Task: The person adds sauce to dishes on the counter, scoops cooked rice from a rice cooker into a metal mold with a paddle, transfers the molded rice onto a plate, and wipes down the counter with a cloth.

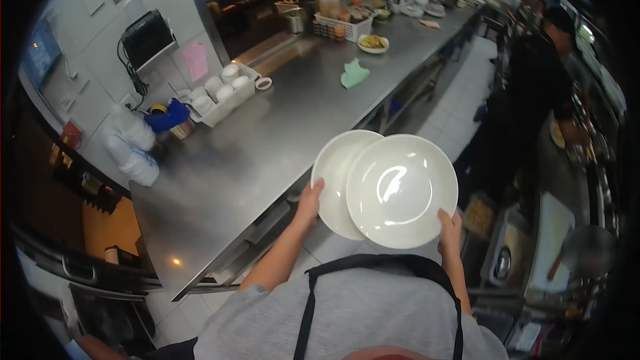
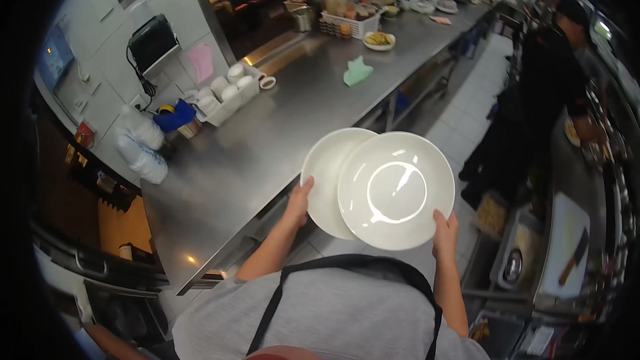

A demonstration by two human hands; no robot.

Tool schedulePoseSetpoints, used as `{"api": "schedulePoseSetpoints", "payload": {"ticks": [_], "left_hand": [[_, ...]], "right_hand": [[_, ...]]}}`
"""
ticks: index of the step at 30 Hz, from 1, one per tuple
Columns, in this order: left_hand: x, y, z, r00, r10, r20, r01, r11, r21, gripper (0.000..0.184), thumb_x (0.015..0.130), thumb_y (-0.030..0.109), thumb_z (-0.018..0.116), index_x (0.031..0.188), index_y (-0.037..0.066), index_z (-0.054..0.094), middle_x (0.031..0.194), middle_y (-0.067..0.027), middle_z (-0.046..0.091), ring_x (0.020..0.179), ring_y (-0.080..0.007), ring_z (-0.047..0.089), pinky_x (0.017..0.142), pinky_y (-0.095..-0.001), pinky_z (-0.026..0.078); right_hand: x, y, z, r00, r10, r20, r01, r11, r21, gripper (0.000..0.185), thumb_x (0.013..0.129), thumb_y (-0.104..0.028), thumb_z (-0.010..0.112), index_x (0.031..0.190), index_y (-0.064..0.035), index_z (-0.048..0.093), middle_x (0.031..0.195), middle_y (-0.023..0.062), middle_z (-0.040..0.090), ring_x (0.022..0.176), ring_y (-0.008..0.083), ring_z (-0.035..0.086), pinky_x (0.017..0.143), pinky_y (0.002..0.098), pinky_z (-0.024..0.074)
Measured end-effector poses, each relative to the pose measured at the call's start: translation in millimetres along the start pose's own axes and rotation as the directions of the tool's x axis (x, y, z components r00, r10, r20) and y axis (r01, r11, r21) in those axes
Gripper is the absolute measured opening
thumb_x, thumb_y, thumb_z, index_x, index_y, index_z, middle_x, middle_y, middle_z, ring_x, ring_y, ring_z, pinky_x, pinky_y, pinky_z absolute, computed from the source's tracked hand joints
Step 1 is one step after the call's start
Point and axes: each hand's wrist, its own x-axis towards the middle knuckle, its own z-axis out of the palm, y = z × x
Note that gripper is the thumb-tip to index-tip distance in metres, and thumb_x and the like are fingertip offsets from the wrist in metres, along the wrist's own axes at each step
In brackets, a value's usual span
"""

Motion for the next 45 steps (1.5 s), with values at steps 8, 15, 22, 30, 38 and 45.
{"api": "schedulePoseSetpoints", "payload": {"ticks": [8, 15, 22, 30, 38, 45], "left_hand": [[97.0, 7.3, 94.3, 1.0, 0.024, -0.018, -0.024, 1.0, -0.004, 0.053, 0.091, 0.037, 0.045, 0.128, 0.0, 0.038, 0.12, -0.016, 0.052, 0.111, -0.0248, 0.05, 0.092, -0.0374, 0.04], [157.2, 28.4, 183.0, 0.987, -0.013, -0.162, 0.004, 0.999, -0.052, 0.055, 0.09, 0.038, 0.046, 0.129, 0.0, 0.037, 0.122, -0.0159, 0.051, 0.11, -0.026, 0.051, 0.092, -0.0369, 0.04], [248.1, 38.6, 218.8, 0.981, -0.027, -0.193, 0.016, 0.998, -0.06, 0.056, 0.091, 0.04, 0.043, 0.13, 0.0, 0.035, 0.122, -0.0167, 0.05, 0.111, -0.0264, 0.05, 0.094, -0.0379, 0.039], [366.5, 63.3, 245.6, 0.99, -0.05, -0.135, 0.036, 0.994, -0.107, 0.054, 0.093, 0.039, 0.039, 0.128, -0.003, 0.036, 0.12, -0.0177, 0.051, 0.108, -0.0259, 0.053, 0.091, -0.0364, 0.041], [476.4, 66.4, 283.8, 0.994, -0.107, -0.011, 0.106, 0.991, -0.078, 0.054, 0.093, 0.044, 0.036, 0.12, -0.001, 0.048, 0.116, -0.0164, 0.055, 0.103, -0.0226, 0.055, 0.089, -0.0341, 0.042], [540.8, 56.8, 343.4, 0.972, -0.213, -0.102, 0.199, 0.971, -0.135, 0.06, 0.093, 0.05, 0.031, 0.127, 0.002, 0.043, 0.127, -0.0152, 0.048, 0.119, -0.0223, 0.042, 0.1, -0.0343, 0.03]], "right_hand": [[158.8, -10.9, -10.4, 0.991, 0.047, 0.123, -0.048, 0.999, 0.008, 0.033, 0.084, -0.01, 0.052, 0.111, 0.0068, 0.048, 0.102, 0.014, 0.059, 0.089, 0.0182, 0.058, 0.078, 0.0287, 0.0446], [284.1, -31.4, -24.9, 0.958, 0.138, 0.251, -0.146, 0.989, 0.013, 0.032, 0.083, -0.008, 0.052, 0.111, 0.0071, 0.048, 0.1, 0.0136, 0.06, 0.088, 0.0184, 0.058, 0.077, 0.0294, 0.0454], [387.1, -16.1, -11.2, 0.932, 0.179, 0.316, -0.2, 0.979, 0.035, 0.034, 0.084, -0.008, 0.051, 0.113, 0.0082, 0.047, 0.103, 0.015, 0.059, 0.089, 0.0194, 0.059, 0.078, 0.0288, 0.0451], [497.7, -32.2, 33.0, 0.937, 0.203, 0.283, -0.221, 0.975, 0.036, 0.038, 0.085, -0.012, 0.05, 0.117, 0.0074, 0.044, 0.107, 0.0147, 0.057, 0.094, 0.0201, 0.057, 0.082, 0.0297, 0.0434], [596.4, -30.7, 60.0, 0.909, 0.285, 0.303, -0.319, 0.945, 0.07, 0.048, 0.087, -0.017, 0.047, 0.127, 0.0039, 0.033, 0.118, 0.0176, 0.049, 0.108, 0.0253, 0.049, 0.09, 0.035, 0.0407], [713.8, -22.4, 57.9, 0.877, 0.278, 0.392, -0.315, 0.949, 0.031, 0.046, 0.083, -0.011, 0.047, 0.126, 0.0042, 0.035, 0.116, 0.018, 0.051, 0.105, 0.0266, 0.052, 0.089, 0.0351, 0.0418]]}}
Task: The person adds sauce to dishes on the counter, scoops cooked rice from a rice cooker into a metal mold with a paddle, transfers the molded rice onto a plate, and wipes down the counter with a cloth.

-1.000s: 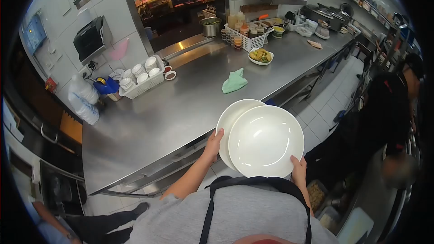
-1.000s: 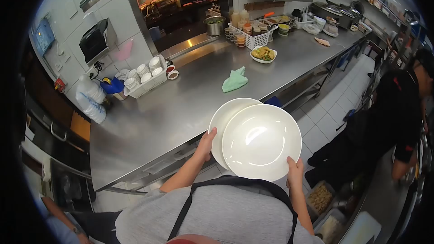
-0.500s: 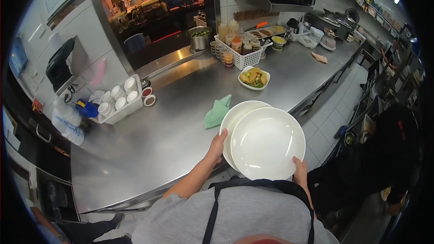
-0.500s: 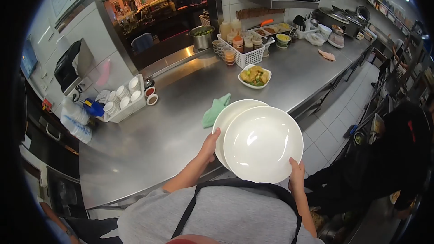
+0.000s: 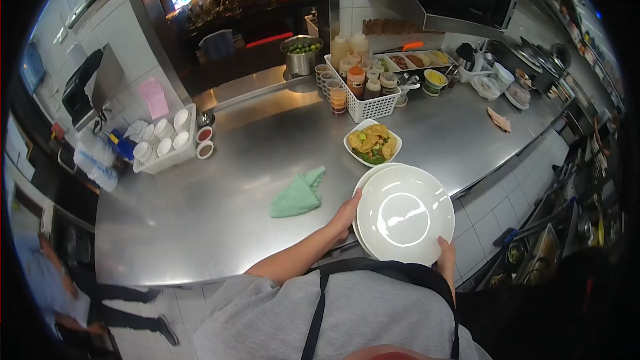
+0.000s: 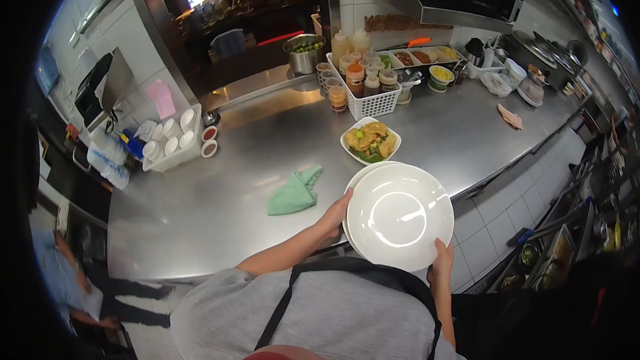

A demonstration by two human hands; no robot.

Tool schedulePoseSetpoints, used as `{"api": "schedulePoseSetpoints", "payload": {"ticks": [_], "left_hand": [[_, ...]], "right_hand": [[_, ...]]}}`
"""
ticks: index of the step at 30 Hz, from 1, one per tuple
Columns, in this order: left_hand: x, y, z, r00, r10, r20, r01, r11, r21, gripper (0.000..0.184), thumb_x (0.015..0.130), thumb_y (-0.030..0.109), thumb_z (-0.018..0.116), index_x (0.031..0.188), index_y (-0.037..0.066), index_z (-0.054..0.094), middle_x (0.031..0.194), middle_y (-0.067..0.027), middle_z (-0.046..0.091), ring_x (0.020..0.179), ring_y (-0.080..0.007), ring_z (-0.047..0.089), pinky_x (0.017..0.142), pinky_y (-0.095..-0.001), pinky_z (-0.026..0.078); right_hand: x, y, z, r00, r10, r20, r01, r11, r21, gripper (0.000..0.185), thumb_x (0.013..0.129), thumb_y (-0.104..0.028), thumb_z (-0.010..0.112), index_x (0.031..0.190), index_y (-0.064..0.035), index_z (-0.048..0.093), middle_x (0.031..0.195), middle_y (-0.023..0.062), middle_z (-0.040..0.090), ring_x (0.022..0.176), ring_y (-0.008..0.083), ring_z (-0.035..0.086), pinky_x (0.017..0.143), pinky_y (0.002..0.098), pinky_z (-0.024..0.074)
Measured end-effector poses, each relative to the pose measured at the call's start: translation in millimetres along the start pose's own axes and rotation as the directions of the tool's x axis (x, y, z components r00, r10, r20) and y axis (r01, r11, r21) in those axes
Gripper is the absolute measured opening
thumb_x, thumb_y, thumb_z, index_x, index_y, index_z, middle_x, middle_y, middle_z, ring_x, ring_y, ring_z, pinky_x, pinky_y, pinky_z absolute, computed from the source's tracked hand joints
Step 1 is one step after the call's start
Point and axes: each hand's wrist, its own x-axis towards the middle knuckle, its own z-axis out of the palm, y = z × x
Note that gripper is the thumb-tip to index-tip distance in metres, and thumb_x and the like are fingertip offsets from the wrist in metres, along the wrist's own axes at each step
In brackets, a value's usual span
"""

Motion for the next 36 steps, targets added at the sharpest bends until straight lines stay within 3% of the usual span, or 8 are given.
{"api": "schedulePoseSetpoints", "payload": {"ticks": [9, 12, 15, 17, 23, 29, 35, 36], "left_hand": [[83.4, -9.6, 96.2, 1.0, 0.014, 0.002, -0.013, 0.979, -0.204, 0.063, 0.091, 0.052, 0.032, 0.131, 0.004, 0.039, 0.132, -0.0132, 0.043, 0.123, -0.023, 0.038, 0.103, -0.0353, 0.026], [103.2, -13.9, 111.6, 0.999, 0.022, -0.029, -0.027, 0.982, -0.189, 0.061, 0.091, 0.05, 0.036, 0.13, 0.003, 0.037, 0.127, -0.012, 0.047, 0.121, -0.0209, 0.04, 0.1, -0.0364, 0.031], [104.7, -1.2, 125.2, 0.999, -0.028, 0.024, 0.033, 0.978, -0.204, 0.055, 0.092, 0.044, 0.039, 0.128, 0.003, 0.036, 0.121, -0.0096, 0.049, 0.117, -0.0196, 0.043, 0.095, -0.0371, 0.038], [105.8, 1.0, 125.8, 0.99, 0.083, 0.11, -0.055, 0.972, -0.23, 0.05, 0.093, 0.041, 0.039, 0.128, 0.005, 0.034, 0.118, -0.0074, 0.049, 0.112, -0.0189, 0.047, 0.089, -0.0358, 0.043], [90.7, 20.3, 90.0, 0.944, 0.14, 0.297, -0.076, 0.973, -0.216, 0.035, 0.093, 0.033, 0.045, 0.117, 0.007, 0.048, 0.109, -0.0071, 0.054, 0.099, -0.0178, 0.054, 0.08, -0.0338, 0.048], [78.6, -0.8, 37.7, 0.99, 0.051, -0.13, -0.077, 0.975, -0.206, 0.033, 0.091, 0.029, 0.047, 0.115, 0.006, 0.047, 0.101, -0.0076, 0.056, 0.091, -0.0176, 0.056, 0.077, -0.0329, 0.049], [44.7, -19.0, 23.8, 0.906, 0.185, -0.381, -0.302, 0.913, -0.275, 0.032, 0.092, 0.026, 0.045, 0.114, 0.003, 0.047, 0.098, -0.0082, 0.055, 0.086, -0.0176, 0.057, 0.077, -0.0312, 0.049], [42.8, -22.7, 24.6, 0.894, 0.197, -0.402, -0.333, 0.894, -0.301, 0.03, 0.092, 0.025, 0.046, 0.113, 0.003, 0.047, 0.096, -0.0083, 0.055, 0.083, -0.0171, 0.057, 0.075, -0.0303, 0.049]], "right_hand": [[147.4, -53.1, -49.7, 0.99, -0.088, 0.106, 0.096, 0.992, -0.076, 0.042, 0.08, -0.002, 0.047, 0.121, 0.0051, 0.041, 0.11, 0.0163, 0.054, 0.098, 0.0239, 0.054, 0.084, 0.0327, 0.0433], [179.8, -66.3, -53.2, 0.996, -0.05, 0.07, 0.057, 0.993, -0.101, 0.041, 0.08, -0.001, 0.048, 0.12, 0.0051, 0.042, 0.109, 0.0158, 0.054, 0.097, 0.0235, 0.055, 0.084, 0.0328, 0.0432], [215.7, -68.1, -54.9, 0.99, -0.139, -0.016, 0.137, 0.986, -0.094, 0.039, 0.08, 0.001, 0.048, 0.119, 0.0044, 0.043, 0.109, 0.015, 0.055, 0.096, 0.0231, 0.055, 0.083, 0.0319, 0.044], [234.4, -66.1, -59.0, 0.962, -0.262, -0.08, 0.253, 0.961, -0.108, 0.039, 0.081, 0.004, 0.047, 0.119, 0.0036, 0.043, 0.108, 0.0142, 0.055, 0.095, 0.0227, 0.056, 0.081, 0.0308, 0.045], [282.5, -75.1, -61.7, 0.887, -0.375, -0.268, 0.34, 0.925, -0.171, 0.043, 0.079, 0.009, 0.047, 0.121, 0.0034, 0.042, 0.112, 0.0154, 0.053, 0.096, 0.0239, 0.056, 0.082, 0.0317, 0.0454], [355.7, -102.6, -58.7, 0.812, -0.413, -0.411, 0.34, 0.909, -0.242, 0.046, 0.076, 0.007, 0.048, 0.121, 0.0032, 0.042, 0.115, 0.0177, 0.05, 0.098, 0.0264, 0.056, 0.083, 0.0333, 0.0463], [447.1, -130.9, -62.1, 0.74, -0.4, -0.542, 0.277, 0.914, -0.296, 0.049, 0.076, 0.004, 0.043, 0.124, 0.0013, 0.038, 0.117, 0.0213, 0.049, 0.099, 0.0314, 0.056, 0.084, 0.0368, 0.0469], [452.2, -138.7, -59.6, 0.752, -0.412, -0.515, 0.244, 0.899, -0.364, 0.05, 0.075, 0.004, 0.044, 0.124, 0.0006, 0.037, 0.116, 0.0211, 0.05, 0.102, 0.0343, 0.054, 0.091, 0.0385, 0.0431]]}}
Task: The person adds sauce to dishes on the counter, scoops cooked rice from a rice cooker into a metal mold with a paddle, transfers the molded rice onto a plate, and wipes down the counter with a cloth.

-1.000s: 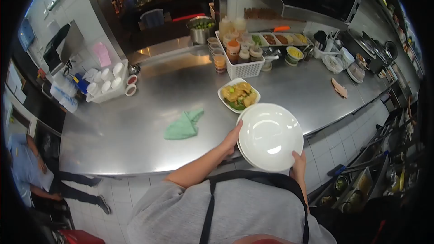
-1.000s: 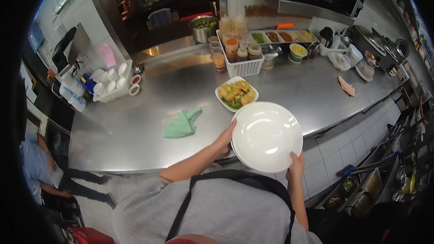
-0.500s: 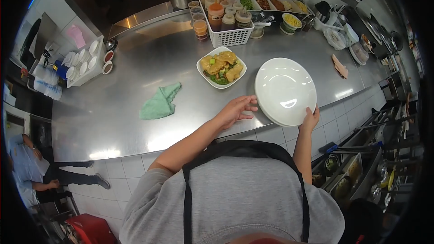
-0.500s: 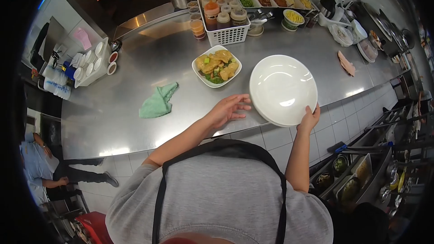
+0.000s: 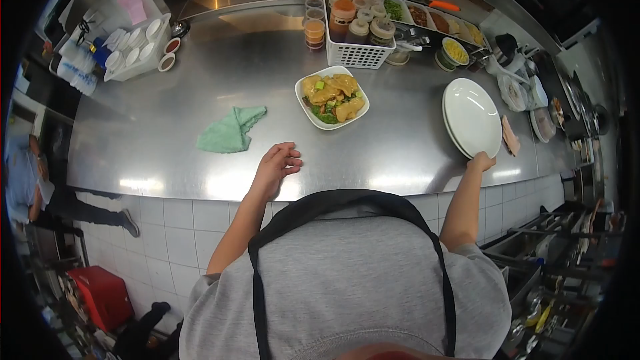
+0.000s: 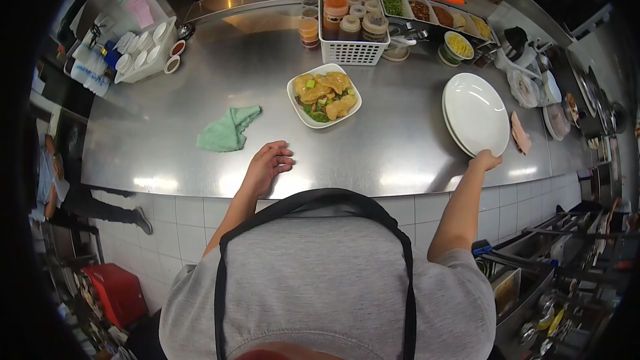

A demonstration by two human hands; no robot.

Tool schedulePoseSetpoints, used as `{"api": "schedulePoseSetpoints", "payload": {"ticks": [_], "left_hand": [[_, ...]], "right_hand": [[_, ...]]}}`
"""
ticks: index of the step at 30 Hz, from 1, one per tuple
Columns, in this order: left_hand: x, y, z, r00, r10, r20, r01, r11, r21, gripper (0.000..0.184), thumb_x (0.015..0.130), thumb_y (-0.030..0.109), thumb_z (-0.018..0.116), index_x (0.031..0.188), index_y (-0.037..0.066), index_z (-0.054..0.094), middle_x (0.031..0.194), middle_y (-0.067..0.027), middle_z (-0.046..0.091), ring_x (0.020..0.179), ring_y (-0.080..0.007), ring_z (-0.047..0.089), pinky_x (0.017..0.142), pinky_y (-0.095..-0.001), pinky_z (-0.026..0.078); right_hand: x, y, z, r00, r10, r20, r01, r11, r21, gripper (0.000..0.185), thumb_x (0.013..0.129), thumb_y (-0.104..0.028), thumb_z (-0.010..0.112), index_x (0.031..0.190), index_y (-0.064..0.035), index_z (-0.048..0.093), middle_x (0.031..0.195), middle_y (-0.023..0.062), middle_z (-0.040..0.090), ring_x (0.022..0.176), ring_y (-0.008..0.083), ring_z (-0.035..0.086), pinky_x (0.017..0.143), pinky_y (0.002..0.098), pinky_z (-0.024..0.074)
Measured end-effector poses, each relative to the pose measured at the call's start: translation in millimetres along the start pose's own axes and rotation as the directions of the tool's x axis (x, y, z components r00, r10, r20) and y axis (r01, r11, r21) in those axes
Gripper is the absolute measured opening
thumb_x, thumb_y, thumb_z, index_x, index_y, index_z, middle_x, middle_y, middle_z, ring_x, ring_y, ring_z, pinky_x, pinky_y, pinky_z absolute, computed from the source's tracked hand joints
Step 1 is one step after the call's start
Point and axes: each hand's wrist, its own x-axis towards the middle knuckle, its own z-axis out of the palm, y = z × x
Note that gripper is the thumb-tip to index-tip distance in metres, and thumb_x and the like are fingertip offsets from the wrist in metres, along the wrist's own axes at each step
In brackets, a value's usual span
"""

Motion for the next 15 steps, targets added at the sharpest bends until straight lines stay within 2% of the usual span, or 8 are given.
{"api": "schedulePoseSetpoints", "payload": {"ticks": [1, 2, 3, 5, 6, 7, 9, 15], "left_hand": [[-2.1, -2.8, -0.7, 1.0, -0.003, -0.012, 0.003, 1.0, -0.008, 0.03, 0.092, 0.025, 0.046, 0.113, 0.003, 0.047, 0.096, -0.0083, 0.055, 0.083, -0.0171, 0.057, 0.075, -0.0303, 0.049], [-3.2, -4.7, -0.7, 0.999, 0.015, -0.028, -0.015, 1.0, -0.017, 0.03, 0.092, 0.024, 0.046, 0.112, 0.002, 0.048, 0.095, -0.0083, 0.055, 0.082, -0.0166, 0.057, 0.074, -0.03, 0.05], [-2.2, -4.1, 1.2, 0.998, 0.039, -0.044, -0.04, 0.999, -0.025, 0.029, 0.092, 0.023, 0.046, 0.112, 0.002, 0.048, 0.094, -0.0082, 0.056, 0.08, -0.0161, 0.057, 0.074, -0.0297, 0.05], [1.9, -6.1, 3.3, 0.995, 0.056, -0.077, -0.058, 0.998, -0.027, 0.027, 0.092, 0.021, 0.046, 0.112, 0.003, 0.048, 0.093, -0.0076, 0.056, 0.077, -0.0151, 0.058, 0.072, -0.029, 0.051], [3.5, -6.4, 3.8, 0.994, 0.066, -0.088, -0.066, 0.998, -0.006, 0.027, 0.092, 0.021, 0.046, 0.112, 0.003, 0.048, 0.093, -0.0076, 0.056, 0.076, -0.0147, 0.058, 0.071, -0.0286, 0.051], [4.4, -7.0, 4.0, 0.993, 0.072, -0.094, -0.07, 0.997, 0.017, 0.026, 0.093, 0.02, 0.045, 0.112, 0.003, 0.048, 0.093, -0.0075, 0.056, 0.075, -0.0143, 0.058, 0.07, -0.0283, 0.051], [3.8, -5.5, 6.9, 0.992, 0.071, -0.107, -0.067, 0.997, 0.036, 0.026, 0.093, 0.02, 0.045, 0.113, 0.003, 0.048, 0.093, -0.0074, 0.056, 0.075, -0.0143, 0.058, 0.069, -0.0279, 0.051], [-9.1, -21.5, 1.2, 0.98, 0.122, -0.16, -0.112, 0.991, 0.07, 0.025, 0.093, 0.018, 0.044, 0.113, 0.003, 0.048, 0.094, -0.0078, 0.056, 0.076, -0.0153, 0.059, 0.068, -0.0279, 0.052]], "right_hand": [[2.0, -2.1, 2.6, 1.0, -0.002, 0.012, 0.002, 1.0, -0.009, 0.05, 0.075, 0.004, 0.044, 0.124, 0.0006, 0.037, 0.116, 0.0211, 0.05, 0.102, 0.0343, 0.054, 0.091, 0.0385, 0.0431], [3.3, -4.4, 6.7, 0.923, -0.371, -0.097, 0.308, 0.868, -0.391, 0.051, 0.075, 0.003, 0.047, 0.124, 0.0006, 0.036, 0.115, 0.0214, 0.05, 0.105, 0.0349, 0.051, 0.094, 0.0391, 0.0403], [3.3, -10.4, 15.0, 0.709, -0.704, -0.051, 0.466, 0.521, -0.716, 0.053, 0.074, 0.001, 0.051, 0.125, 0.0007, 0.036, 0.114, 0.0216, 0.05, 0.109, 0.0356, 0.048, 0.096, 0.0397, 0.0375], [-25.3, -54.2, 31.5, 0.497, -0.853, 0.156, 0.832, 0.419, -0.364, 0.055, 0.075, -0.005, 0.059, 0.125, 0.001, 0.037, 0.113, 0.0211, 0.049, 0.115, 0.0332, 0.042, 0.097, 0.0411, 0.0345], [-41.0, -51.3, 68.4, 0.437, -0.898, 0.041, 0.899, 0.435, -0.058, 0.053, 0.076, -0.013, 0.064, 0.122, 0.0019, 0.042, 0.114, 0.0188, 0.05, 0.113, 0.029, 0.044, 0.093, 0.0398, 0.0366], [-75.8, -65.7, 89.6, 0.541, -0.791, 0.286, 0.823, 0.568, 0.016, 0.046, 0.078, -0.014, 0.064, 0.118, 0.001, 0.048, 0.113, 0.0147, 0.053, 0.109, 0.0262, 0.047, 0.093, 0.0373, 0.037], [-158.7, -108.9, 122.9, 0.196, -0.669, 0.717, 0.701, 0.607, 0.375, 0.042, 0.079, -0.015, 0.063, 0.118, -0.0046, 0.052, 0.105, 0.0101, 0.059, 0.096, 0.0199, 0.056, 0.084, 0.0305, 0.0442], [-282.8, -126.4, 214.5, -0.065, -0.528, 0.847, 0.88, 0.37, 0.298, 0.055, 0.075, -0.026, 0.068, 0.121, -0.0059, 0.044, 0.103, 0.013, 0.06, 0.092, 0.0279, 0.06, 0.075, 0.0375, 0.0489]]}}
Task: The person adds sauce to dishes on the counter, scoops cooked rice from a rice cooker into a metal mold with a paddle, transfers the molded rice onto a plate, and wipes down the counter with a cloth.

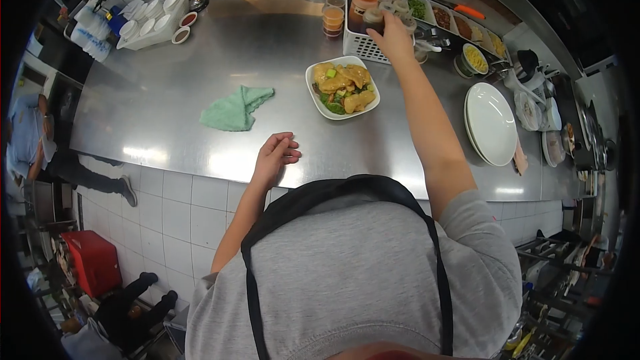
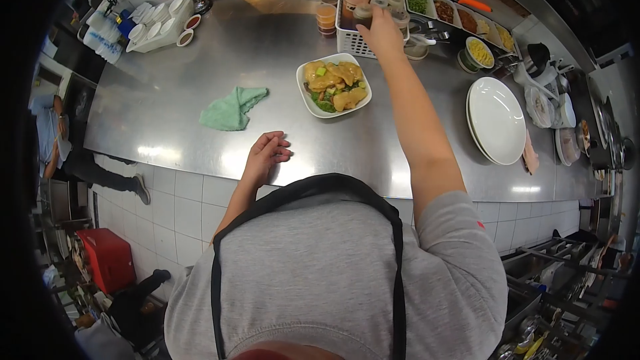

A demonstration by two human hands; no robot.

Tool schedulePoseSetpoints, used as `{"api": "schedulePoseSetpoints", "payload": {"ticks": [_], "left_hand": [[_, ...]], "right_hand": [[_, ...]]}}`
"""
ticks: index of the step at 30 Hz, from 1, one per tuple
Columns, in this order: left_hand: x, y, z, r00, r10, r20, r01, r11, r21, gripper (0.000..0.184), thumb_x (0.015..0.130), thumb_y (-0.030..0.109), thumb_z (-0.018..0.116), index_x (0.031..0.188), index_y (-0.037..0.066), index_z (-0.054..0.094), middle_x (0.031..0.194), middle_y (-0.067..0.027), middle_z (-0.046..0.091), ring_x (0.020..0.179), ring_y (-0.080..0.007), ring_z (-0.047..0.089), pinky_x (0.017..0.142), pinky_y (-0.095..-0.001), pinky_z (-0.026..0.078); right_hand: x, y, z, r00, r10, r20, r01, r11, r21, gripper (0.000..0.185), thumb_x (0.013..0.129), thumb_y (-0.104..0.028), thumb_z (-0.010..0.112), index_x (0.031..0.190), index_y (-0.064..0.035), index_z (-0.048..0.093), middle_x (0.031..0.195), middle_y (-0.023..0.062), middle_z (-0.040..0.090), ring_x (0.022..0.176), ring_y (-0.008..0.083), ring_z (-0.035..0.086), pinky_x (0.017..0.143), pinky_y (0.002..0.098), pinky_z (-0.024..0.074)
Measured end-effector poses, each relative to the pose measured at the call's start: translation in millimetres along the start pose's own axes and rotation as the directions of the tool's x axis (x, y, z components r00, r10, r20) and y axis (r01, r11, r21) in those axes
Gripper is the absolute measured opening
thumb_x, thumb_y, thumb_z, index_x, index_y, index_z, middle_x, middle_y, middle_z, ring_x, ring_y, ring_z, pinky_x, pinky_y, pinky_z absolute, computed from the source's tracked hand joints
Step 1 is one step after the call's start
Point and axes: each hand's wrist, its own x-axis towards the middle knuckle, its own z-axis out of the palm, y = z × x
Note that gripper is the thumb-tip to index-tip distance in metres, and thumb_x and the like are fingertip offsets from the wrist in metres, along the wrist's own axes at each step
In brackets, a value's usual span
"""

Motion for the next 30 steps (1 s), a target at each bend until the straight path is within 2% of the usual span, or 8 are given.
{"api": "schedulePoseSetpoints", "payload": {"ticks": [4, 13, 21, 23, 25, 26, 27, 30], "left_hand": [[-8.7, -3.8, -7.6, 0.999, 0.024, -0.021, -0.024, 0.999, -0.04, 0.026, 0.092, 0.016, 0.046, 0.113, 0.001, 0.047, 0.092, -0.0089, 0.056, 0.074, -0.0157, 0.06, 0.066, -0.0272, 0.052], [-1.6, 5.2, -5.0, 0.999, -0.032, 0.024, 0.033, 0.999, -0.004, 0.026, 0.092, 0.018, 0.046, 0.112, 0.002, 0.047, 0.093, -0.0088, 0.056, 0.073, -0.0163, 0.061, 0.065, -0.0276, 0.054], [1.1, 6.7, -6.7, 0.998, -0.05, 0.032, 0.049, 0.999, 0.009, 0.027, 0.092, 0.019, 0.047, 0.112, 0.002, 0.048, 0.093, -0.0087, 0.056, 0.073, -0.017, 0.061, 0.065, -0.0286, 0.054], [2.0, 7.9, -5.7, 0.997, -0.07, 0.041, 0.068, 0.997, 0.029, 0.027, 0.092, 0.019, 0.048, 0.112, 0.002, 0.048, 0.093, -0.0087, 0.056, 0.073, -0.017, 0.061, 0.066, -0.0286, 0.054], [3.4, 8.5, -5.7, 0.996, -0.077, 0.049, 0.074, 0.996, 0.056, 0.027, 0.092, 0.019, 0.048, 0.113, 0.003, 0.048, 0.094, -0.0088, 0.056, 0.074, -0.0169, 0.061, 0.065, -0.0284, 0.053], [3.3, 7.6, -5.9, 0.995, -0.08, 0.053, 0.077, 0.995, 0.06, 0.027, 0.092, 0.019, 0.048, 0.113, 0.003, 0.048, 0.094, -0.0088, 0.056, 0.074, -0.0169, 0.061, 0.065, -0.0284, 0.053], [2.9, 6.5, -6.6, 0.996, -0.069, 0.061, 0.065, 0.996, 0.059, 0.027, 0.092, 0.02, 0.048, 0.113, 0.003, 0.048, 0.094, -0.0088, 0.057, 0.075, -0.0167, 0.061, 0.065, -0.028, 0.053], [-1.5, 7.5, -9.6, 0.996, -0.057, 0.065, 0.051, 0.994, 0.094, 0.027, 0.092, 0.02, 0.047, 0.113, 0.003, 0.048, 0.095, -0.0086, 0.057, 0.076, -0.0164, 0.061, 0.065, -0.0272, 0.053]], "right_hand": [[10.8, -14.9, 12.1, 0.993, 0.058, 0.098, -0.034, 0.973, -0.229, 0.059, 0.075, -0.036, 0.066, 0.121, -0.0105, 0.039, 0.103, 0.0141, 0.059, 0.095, 0.0304, 0.059, 0.072, 0.0401, 0.0499], [23.5, -13.6, 24.3, 0.987, 0.111, 0.118, -0.088, 0.979, -0.183, 0.065, 0.07, -0.038, 0.069, 0.121, -0.0121, 0.039, 0.101, 0.0135, 0.061, 0.089, 0.0296, 0.061, 0.069, 0.0404, 0.0505], [38.8, -40.8, -65.0, 0.807, -0.132, -0.576, 0.321, 0.916, 0.24, 0.059, 0.065, -0.038, 0.076, 0.104, -0.0007, 0.053, 0.095, 0.0123, 0.061, 0.088, 0.0195, 0.058, 0.076, 0.0315, 0.0456], [31.2, -67.4, -80.2, 0.929, 0.071, -0.364, 0.236, 0.644, 0.728, 0.047, 0.07, -0.027, 0.07, 0.108, -0.0041, 0.053, 0.114, 0.0151, 0.049, 0.106, 0.0263, 0.046, 0.09, 0.038, 0.036], [24.1, -61.2, -73.4, 0.984, 0.063, -0.164, 0.105, 0.538, 0.836, 0.049, 0.071, -0.026, 0.07, 0.111, -0.0044, 0.052, 0.114, 0.0141, 0.049, 0.107, 0.0254, 0.045, 0.091, 0.037, 0.0353], [17.7, -48.5, -59.9, 0.983, 0.046, -0.177, 0.113, 0.605, 0.788, 0.061, 0.069, -0.034, 0.075, 0.114, -0.0023, 0.048, 0.1, 0.0076, 0.058, 0.092, 0.0162, 0.055, 0.081, 0.0284, 0.0427], [7.8, -48.6, -55.2, 0.981, 0.017, -0.195, 0.128, 0.699, 0.704, 0.065, 0.064, -0.041, 0.075, 0.112, -0.0042, 0.051, 0.099, 0.0128, 0.06, 0.093, 0.024, 0.057, 0.081, 0.0342, 0.0441], [-14.7, -38.4, -71.6, 0.96, -0.12, 0.253, -0.023, 0.867, 0.498, 0.068, 0.064, -0.043, 0.074, 0.116, -0.0069, 0.05, 0.101, 0.0122, 0.06, 0.096, 0.0224, 0.057, 0.084, 0.0327, 0.0431]]}}
